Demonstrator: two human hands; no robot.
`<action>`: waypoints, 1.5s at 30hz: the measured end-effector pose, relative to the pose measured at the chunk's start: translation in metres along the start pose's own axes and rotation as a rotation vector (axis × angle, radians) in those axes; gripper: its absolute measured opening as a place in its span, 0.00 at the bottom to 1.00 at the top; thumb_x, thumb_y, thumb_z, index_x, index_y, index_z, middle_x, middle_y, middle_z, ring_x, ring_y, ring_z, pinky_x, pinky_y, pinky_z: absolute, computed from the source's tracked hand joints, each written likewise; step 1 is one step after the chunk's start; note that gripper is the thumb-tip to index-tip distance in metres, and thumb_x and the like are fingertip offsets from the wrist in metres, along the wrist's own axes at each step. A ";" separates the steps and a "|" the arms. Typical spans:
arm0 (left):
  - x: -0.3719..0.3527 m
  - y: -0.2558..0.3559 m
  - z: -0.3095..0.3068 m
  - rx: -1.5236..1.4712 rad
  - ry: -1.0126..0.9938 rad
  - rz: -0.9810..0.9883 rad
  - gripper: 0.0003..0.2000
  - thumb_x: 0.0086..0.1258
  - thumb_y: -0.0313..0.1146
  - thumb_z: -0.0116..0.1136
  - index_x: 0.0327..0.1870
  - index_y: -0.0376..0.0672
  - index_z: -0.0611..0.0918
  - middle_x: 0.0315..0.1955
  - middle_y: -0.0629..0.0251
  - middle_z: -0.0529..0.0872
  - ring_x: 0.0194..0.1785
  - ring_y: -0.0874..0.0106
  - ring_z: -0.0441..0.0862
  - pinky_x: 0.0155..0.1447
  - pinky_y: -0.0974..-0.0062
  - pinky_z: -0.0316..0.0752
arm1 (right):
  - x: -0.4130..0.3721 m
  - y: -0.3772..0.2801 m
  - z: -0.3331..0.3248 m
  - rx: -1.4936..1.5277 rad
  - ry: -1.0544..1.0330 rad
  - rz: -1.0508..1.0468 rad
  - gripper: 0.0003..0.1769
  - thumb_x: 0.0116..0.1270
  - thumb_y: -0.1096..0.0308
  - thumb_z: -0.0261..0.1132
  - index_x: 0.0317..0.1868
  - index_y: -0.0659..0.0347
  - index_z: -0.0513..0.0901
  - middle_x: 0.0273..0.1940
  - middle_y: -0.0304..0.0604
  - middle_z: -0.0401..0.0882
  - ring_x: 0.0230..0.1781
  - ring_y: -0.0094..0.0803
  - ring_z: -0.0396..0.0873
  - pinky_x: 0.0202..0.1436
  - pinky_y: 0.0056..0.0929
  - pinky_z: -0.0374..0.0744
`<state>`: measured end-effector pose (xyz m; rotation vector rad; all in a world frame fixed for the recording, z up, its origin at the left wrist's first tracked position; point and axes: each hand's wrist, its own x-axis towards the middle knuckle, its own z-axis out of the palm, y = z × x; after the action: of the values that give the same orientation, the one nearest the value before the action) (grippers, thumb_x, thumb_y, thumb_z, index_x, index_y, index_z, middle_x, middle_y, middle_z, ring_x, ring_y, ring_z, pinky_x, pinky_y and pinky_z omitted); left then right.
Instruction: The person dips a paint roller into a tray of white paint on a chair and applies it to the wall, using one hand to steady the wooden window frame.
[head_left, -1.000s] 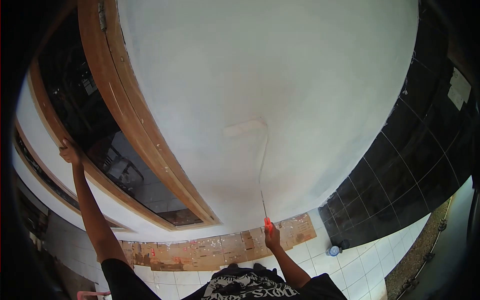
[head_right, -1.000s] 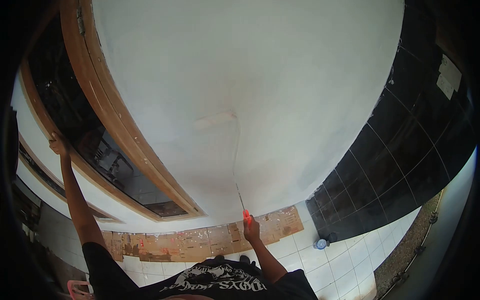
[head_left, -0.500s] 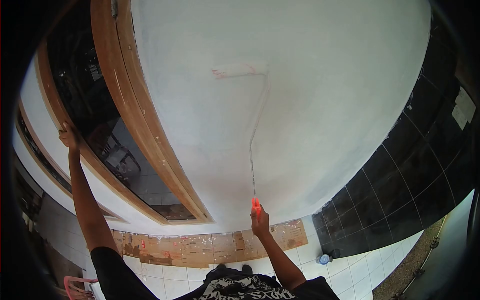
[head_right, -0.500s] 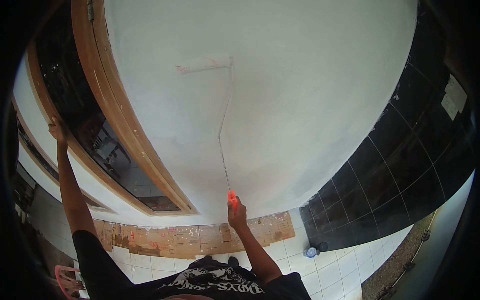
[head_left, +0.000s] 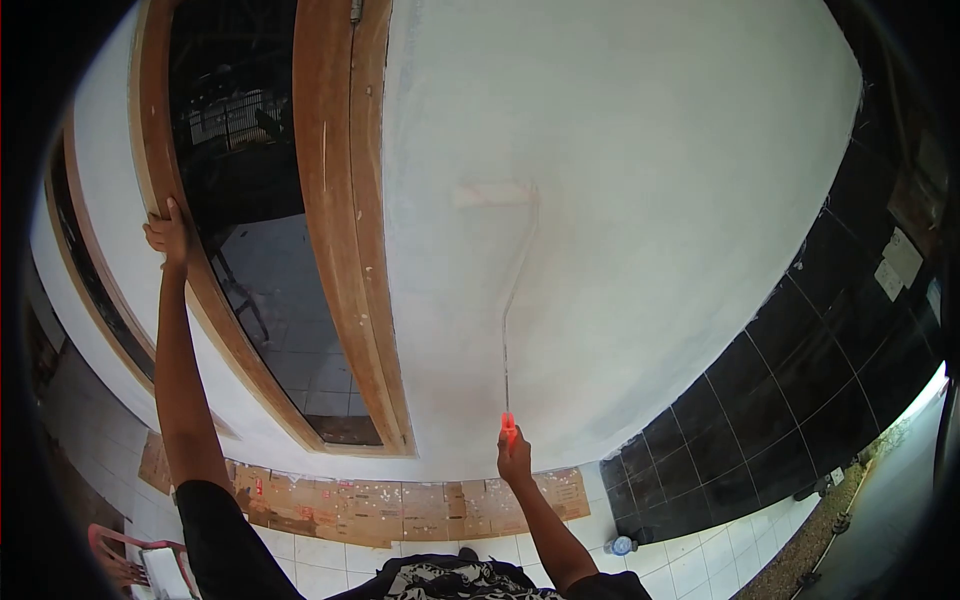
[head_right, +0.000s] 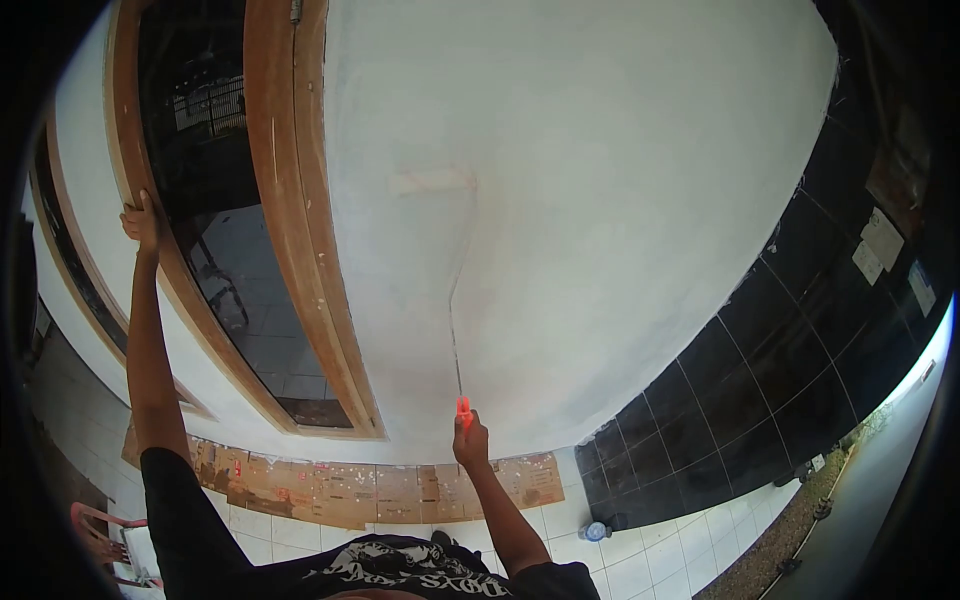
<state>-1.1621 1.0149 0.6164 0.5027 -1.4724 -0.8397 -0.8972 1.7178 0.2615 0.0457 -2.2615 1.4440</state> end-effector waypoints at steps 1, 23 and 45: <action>-0.003 -0.002 -0.005 0.031 0.038 0.121 0.55 0.62 0.78 0.45 0.76 0.35 0.54 0.76 0.39 0.41 0.79 0.43 0.32 0.78 0.42 0.35 | 0.021 -0.026 0.005 0.006 0.020 -0.027 0.24 0.78 0.48 0.50 0.44 0.66 0.74 0.22 0.54 0.76 0.24 0.52 0.79 0.27 0.44 0.72; -0.061 0.040 -0.064 0.013 0.141 0.386 0.40 0.72 0.61 0.48 0.75 0.39 0.57 0.77 0.57 0.53 0.80 0.57 0.47 0.73 0.30 0.36 | 0.090 -0.248 0.068 0.244 0.210 0.061 0.23 0.80 0.46 0.49 0.38 0.60 0.70 0.22 0.32 0.66 0.19 0.19 0.65 0.24 0.23 0.70; -0.062 0.043 -0.069 -0.043 0.149 0.426 0.35 0.75 0.53 0.45 0.75 0.37 0.58 0.78 0.54 0.52 0.81 0.54 0.46 0.67 0.23 0.20 | 0.044 -0.217 0.126 0.247 0.311 0.041 0.25 0.79 0.43 0.48 0.42 0.59 0.72 0.21 0.28 0.61 0.16 0.16 0.61 0.18 0.20 0.67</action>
<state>-1.0807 1.0755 0.6029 0.2009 -1.3547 -0.4851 -0.9235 1.5195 0.4199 -0.1400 -1.8391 1.6201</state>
